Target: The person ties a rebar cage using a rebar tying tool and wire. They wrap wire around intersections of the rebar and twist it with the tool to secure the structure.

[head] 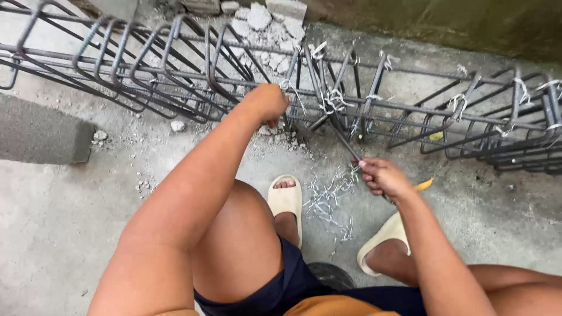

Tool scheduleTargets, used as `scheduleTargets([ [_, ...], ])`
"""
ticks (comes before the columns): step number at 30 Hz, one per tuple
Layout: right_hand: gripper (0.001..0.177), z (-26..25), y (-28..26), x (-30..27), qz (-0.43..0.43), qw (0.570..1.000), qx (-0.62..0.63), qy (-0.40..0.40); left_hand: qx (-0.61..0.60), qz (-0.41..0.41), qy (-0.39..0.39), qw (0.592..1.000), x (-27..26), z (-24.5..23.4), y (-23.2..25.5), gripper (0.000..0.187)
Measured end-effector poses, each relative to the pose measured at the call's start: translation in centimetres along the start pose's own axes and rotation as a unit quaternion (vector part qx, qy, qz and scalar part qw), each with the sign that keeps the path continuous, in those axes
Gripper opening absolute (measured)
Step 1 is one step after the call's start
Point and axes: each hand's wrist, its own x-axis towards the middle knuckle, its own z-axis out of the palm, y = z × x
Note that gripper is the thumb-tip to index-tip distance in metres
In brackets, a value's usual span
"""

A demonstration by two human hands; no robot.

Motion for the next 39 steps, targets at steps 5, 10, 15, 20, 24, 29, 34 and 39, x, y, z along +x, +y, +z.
scheduleTargets([
  [5, 0.045, 1.6, 1.4, 1.1, 0.011, 1.0, -0.02, 0.007, -0.02, 0.011, -0.005, 1.0, 1.3, 1.1, -1.0, 0.045],
  [10, 0.045, 0.6, -0.6, 3.1, 0.015, 0.993, -0.114, -0.024, -0.001, 0.018, 0.031, 0.999, 2.3, 1.7, -1.5, 0.049],
  [15, 0.046, 5.4, -0.4, 8.8, -0.011, 0.99, -0.124, -0.068, 0.003, 0.015, 0.044, 0.999, 2.9, 1.9, -1.9, 0.053],
  [20, 0.034, 7.1, 1.2, 9.4, -0.034, 0.993, -0.092, -0.059, -0.002, 0.013, 0.02, 1.0, -1.2, -0.9, 0.1, 0.052],
  [24, 0.04, 3.9, 1.8, 6.0, -0.01, 0.994, -0.104, -0.023, -0.012, 0.007, 0.003, 1.0, 2.7, 2.0, -2.2, 0.052],
  [29, 0.044, -1.2, 1.0, 1.2, -0.007, 1.0, -0.019, -0.013, -0.112, -0.017, -0.07, 0.991, 0.2, 0.3, -1.2, 0.042],
  [34, 0.037, 0.4, -0.2, -0.4, -0.119, 0.945, -0.299, 0.051, -0.048, 0.019, 0.013, 0.999, 0.5, -4.6, -1.9, 0.043],
  [39, 0.035, 5.9, -3.7, -5.4, -0.136, 0.833, -0.53, 0.087, 0.054, 0.028, 0.142, 0.988, 4.4, -1.9, 0.8, 0.059],
])
